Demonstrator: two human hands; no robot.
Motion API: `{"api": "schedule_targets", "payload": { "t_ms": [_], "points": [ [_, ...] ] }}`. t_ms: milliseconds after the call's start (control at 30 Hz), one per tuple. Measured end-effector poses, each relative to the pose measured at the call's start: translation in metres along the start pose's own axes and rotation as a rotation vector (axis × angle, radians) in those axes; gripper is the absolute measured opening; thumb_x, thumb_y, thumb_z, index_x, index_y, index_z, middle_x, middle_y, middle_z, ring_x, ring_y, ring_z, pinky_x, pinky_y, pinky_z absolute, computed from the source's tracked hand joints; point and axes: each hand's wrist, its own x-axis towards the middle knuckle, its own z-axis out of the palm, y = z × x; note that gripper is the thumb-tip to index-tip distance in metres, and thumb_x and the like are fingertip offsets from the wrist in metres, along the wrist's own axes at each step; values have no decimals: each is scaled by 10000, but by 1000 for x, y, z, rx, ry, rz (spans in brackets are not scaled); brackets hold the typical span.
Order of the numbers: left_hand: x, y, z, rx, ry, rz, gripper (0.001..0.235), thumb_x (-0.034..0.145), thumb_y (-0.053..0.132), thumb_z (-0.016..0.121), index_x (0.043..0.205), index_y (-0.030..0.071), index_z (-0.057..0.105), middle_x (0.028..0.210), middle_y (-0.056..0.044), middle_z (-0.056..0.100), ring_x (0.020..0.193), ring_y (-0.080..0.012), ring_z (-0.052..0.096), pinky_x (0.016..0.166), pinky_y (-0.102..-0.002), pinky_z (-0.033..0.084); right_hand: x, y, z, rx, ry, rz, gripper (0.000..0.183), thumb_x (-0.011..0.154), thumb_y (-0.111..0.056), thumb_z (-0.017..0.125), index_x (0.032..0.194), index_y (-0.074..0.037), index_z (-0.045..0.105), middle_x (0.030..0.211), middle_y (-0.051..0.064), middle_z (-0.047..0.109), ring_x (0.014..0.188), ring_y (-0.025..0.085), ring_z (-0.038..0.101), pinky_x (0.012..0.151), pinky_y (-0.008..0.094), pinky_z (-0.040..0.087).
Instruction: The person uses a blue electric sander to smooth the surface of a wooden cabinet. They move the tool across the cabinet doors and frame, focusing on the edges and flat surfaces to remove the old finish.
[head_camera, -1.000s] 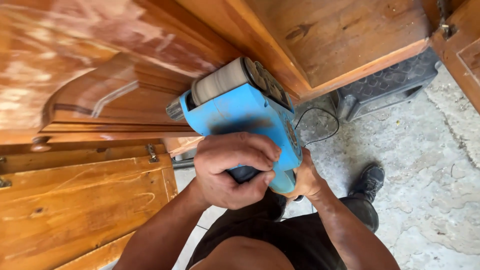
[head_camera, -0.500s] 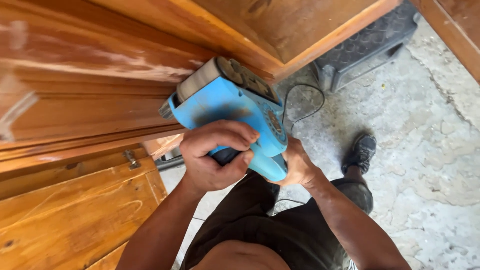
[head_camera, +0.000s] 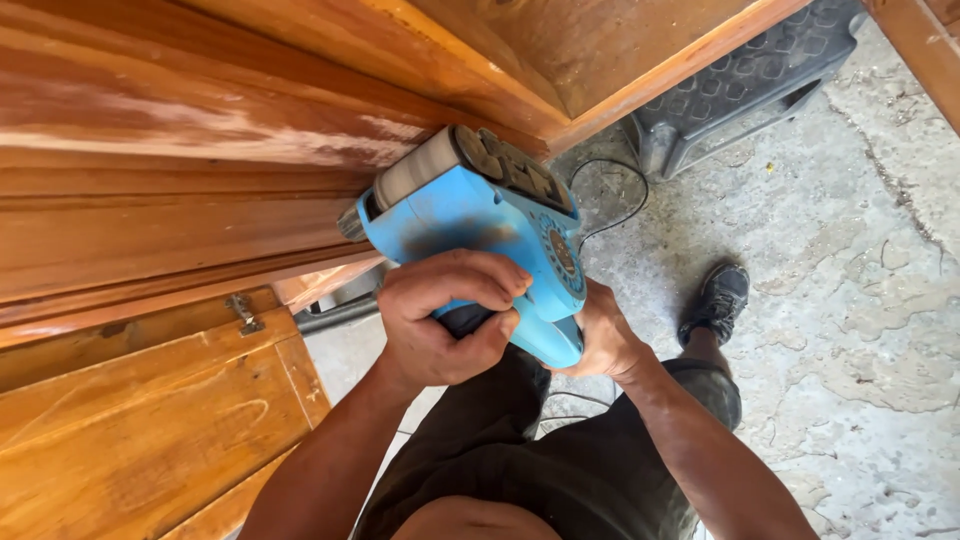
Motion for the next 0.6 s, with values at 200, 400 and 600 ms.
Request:
{"api": "schedule_targets", "payload": {
  "t_ms": [200, 400, 600],
  "points": [
    [-8, -28, 6, -17, -10, -31, 109, 821, 72, 783, 809, 18, 690, 860, -151, 750, 749, -280, 750, 685, -395, 633, -21, 12, -4, -23, 14, 56, 736, 641, -349, 861, 1274, -40, 649, 1068, 187, 736, 954, 465, 701, 833, 608, 592],
    [-16, -51, 13, -49, -4, -72, 72, 816, 33, 765, 829, 18, 696, 873, -146, 750, 783, -254, 754, 701, -377, 626, -34, 23, -10, -64, 6, 119, 803, 639, -393, 904, 1302, -36, 627, 1091, 198, 724, 958, 465, 698, 835, 599, 595],
    [-22, -72, 14, -58, -12, -87, 99, 788, 13, 783, 793, 1, 684, 859, -160, 751, 778, -268, 758, 701, -369, 621, -48, 39, -12, -93, -10, 160, 864, 612, -405, 915, 1326, -31, 603, 1118, 200, 714, 979, 467, 695, 846, 601, 591]
  ]
}}
